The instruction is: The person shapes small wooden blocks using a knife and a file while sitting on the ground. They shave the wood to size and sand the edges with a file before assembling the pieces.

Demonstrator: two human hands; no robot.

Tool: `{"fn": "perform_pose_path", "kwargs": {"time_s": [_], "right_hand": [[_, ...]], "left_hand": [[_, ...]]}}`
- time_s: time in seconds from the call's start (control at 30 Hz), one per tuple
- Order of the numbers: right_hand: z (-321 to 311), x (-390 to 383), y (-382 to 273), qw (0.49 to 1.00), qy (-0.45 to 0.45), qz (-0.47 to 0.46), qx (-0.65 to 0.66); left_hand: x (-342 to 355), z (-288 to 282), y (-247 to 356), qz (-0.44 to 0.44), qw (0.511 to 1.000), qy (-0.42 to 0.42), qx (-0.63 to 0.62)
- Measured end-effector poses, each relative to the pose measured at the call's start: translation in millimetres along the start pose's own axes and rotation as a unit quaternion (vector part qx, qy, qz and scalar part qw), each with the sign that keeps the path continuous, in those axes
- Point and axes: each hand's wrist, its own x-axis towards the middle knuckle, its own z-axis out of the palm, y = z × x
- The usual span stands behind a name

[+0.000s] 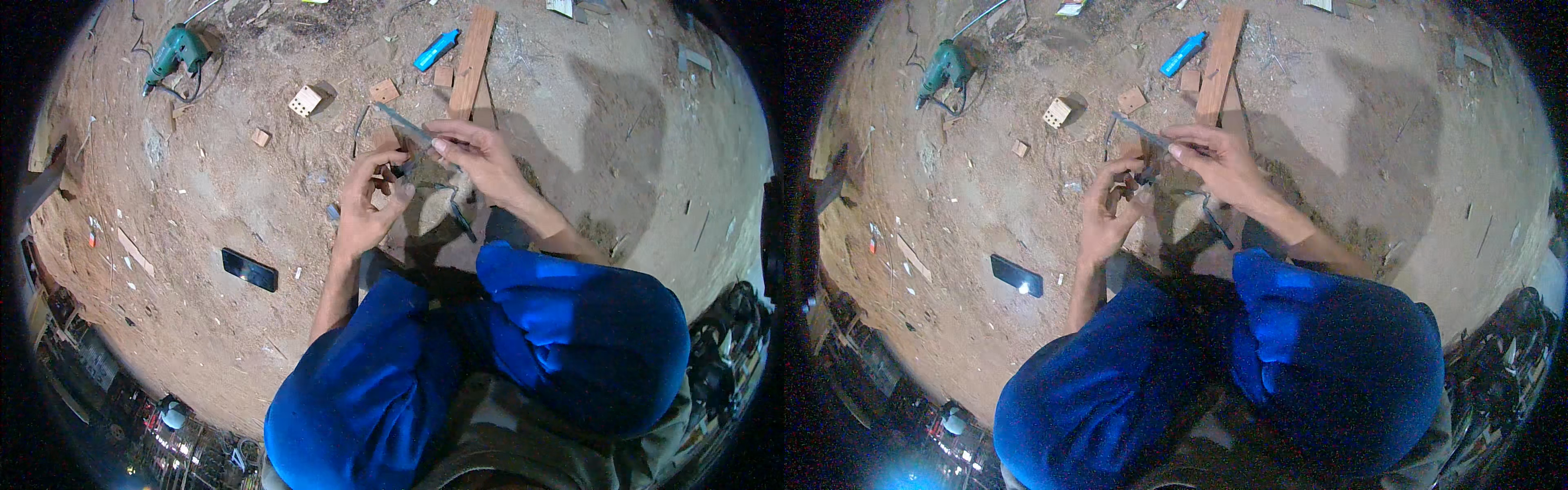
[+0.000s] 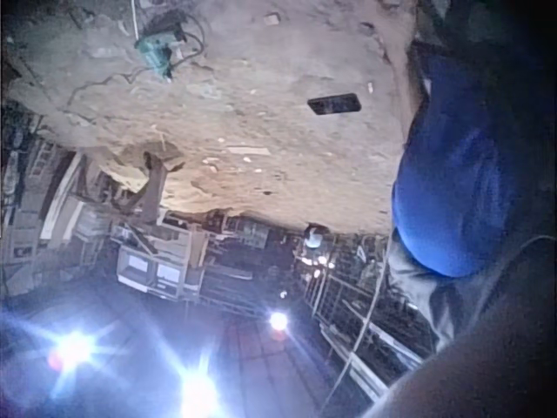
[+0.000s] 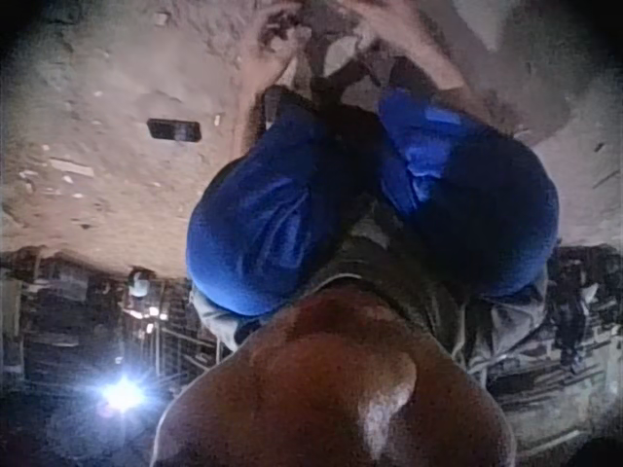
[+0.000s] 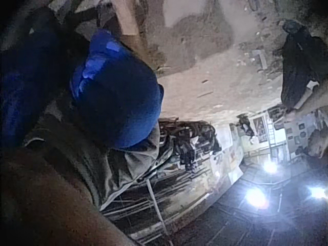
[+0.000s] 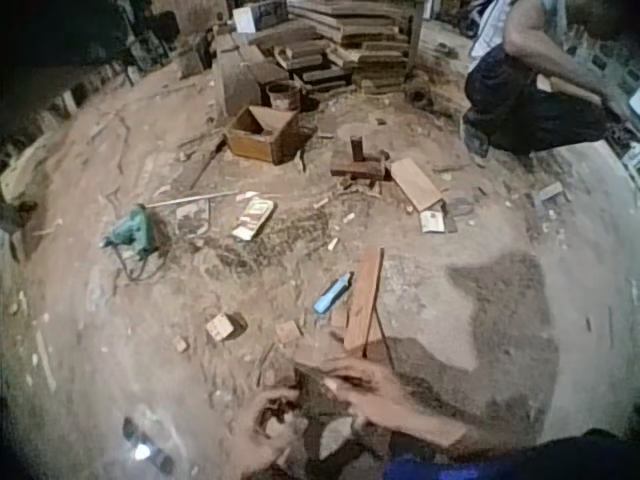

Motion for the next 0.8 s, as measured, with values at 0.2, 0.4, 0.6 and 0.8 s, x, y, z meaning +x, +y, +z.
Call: {"fn": "perform_pose_path", "kwargs": {"time_s": [0.2,0.4,0.6,0.8], "right_hand": [[6,0,14,0.993,-0.074,0.057,0.069],[13,-5,17,0.988,-0.105,0.084,0.081],[11,-7,18,0.993,-0.116,0.029,0.002],[2,-2,16,0.994,-0.086,0.066,0.026]], "left_hand": [[5,14,4,0.006,0.999,0.042,-0.024],[6,20,-12,0.003,0.994,0.106,-0.021],[7,22,-13,0.056,0.989,0.120,0.059],[6,13,-12,-0.036,0.984,0.173,0.020]]}}
